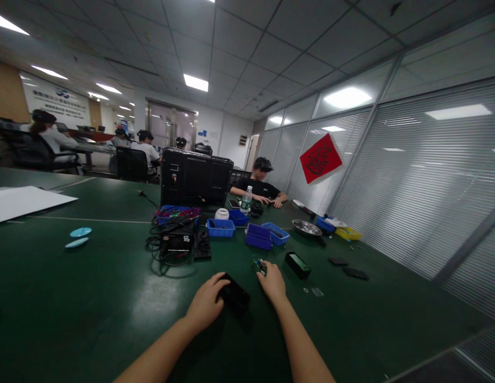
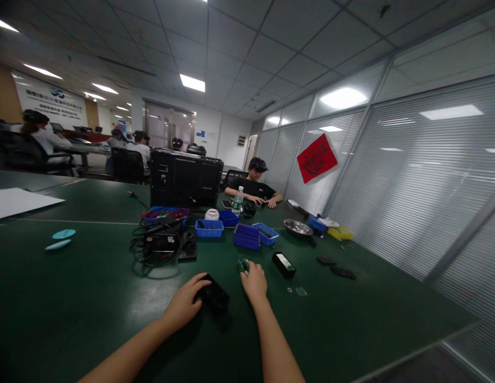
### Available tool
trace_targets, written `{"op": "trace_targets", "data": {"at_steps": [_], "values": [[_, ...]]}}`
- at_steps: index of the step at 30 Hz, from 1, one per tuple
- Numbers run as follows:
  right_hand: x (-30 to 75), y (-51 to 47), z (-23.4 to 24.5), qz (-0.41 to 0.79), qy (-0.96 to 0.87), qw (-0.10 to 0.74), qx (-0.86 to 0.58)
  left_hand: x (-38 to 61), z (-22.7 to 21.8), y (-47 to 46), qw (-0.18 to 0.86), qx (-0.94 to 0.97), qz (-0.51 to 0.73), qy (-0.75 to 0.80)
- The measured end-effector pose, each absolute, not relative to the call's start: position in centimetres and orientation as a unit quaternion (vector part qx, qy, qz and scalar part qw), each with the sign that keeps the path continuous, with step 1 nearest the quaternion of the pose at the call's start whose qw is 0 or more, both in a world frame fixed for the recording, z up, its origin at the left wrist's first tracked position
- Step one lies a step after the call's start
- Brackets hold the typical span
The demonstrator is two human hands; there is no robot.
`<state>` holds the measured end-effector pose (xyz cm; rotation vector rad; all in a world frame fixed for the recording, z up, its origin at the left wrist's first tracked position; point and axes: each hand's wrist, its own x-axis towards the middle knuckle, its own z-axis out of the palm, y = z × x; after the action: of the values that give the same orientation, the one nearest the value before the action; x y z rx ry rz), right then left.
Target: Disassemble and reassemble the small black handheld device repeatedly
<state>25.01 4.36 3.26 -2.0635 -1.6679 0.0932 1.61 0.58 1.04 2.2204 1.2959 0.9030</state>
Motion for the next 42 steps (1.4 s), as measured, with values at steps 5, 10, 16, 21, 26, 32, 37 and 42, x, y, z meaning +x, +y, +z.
{"op": "trace_targets", "data": {"at_steps": [5, 10, 16, 21, 26, 32, 37, 42], "values": [[26.2, 5.2, 3.2, 0.131, -0.585, 0.291, -0.746, 1.6, 0.8, 0.7, 0.214, 0.794, 0.331, 0.463], [26.8, 5.1, 3.5, 0.066, -0.575, 0.264, -0.771, 1.6, 0.9, 0.7, 0.224, 0.788, 0.334, 0.466], [26.4, 4.7, 3.4, 0.011, -0.584, 0.208, -0.784, 1.8, 1.2, 0.5, 0.233, 0.777, 0.352, 0.468], [26.6, 4.6, 3.6, -0.006, -0.576, 0.169, -0.8, 1.8, 0.9, 0.7, 0.236, 0.767, 0.369, 0.468], [26.8, 4.3, 4.2, -0.013, -0.57, 0.181, -0.801, 1.7, 0.1, 1.3, 0.225, 0.749, 0.385, 0.49], [26.2, 3.9, 4.5, -0.011, -0.574, 0.175, -0.8, 1.6, -0.7, 2.0, 0.239, 0.742, 0.363, 0.51], [25.7, 4.1, 4.4, 0.019, -0.568, 0.176, -0.804, 1.7, -0.6, 2.3, 0.211, 0.733, 0.372, 0.529], [25.1, 4.0, 4.6, 0.027, -0.58, 0.167, -0.797, 2.2, 0.5, 2.2, 0.206, 0.745, 0.342, 0.534]]}}
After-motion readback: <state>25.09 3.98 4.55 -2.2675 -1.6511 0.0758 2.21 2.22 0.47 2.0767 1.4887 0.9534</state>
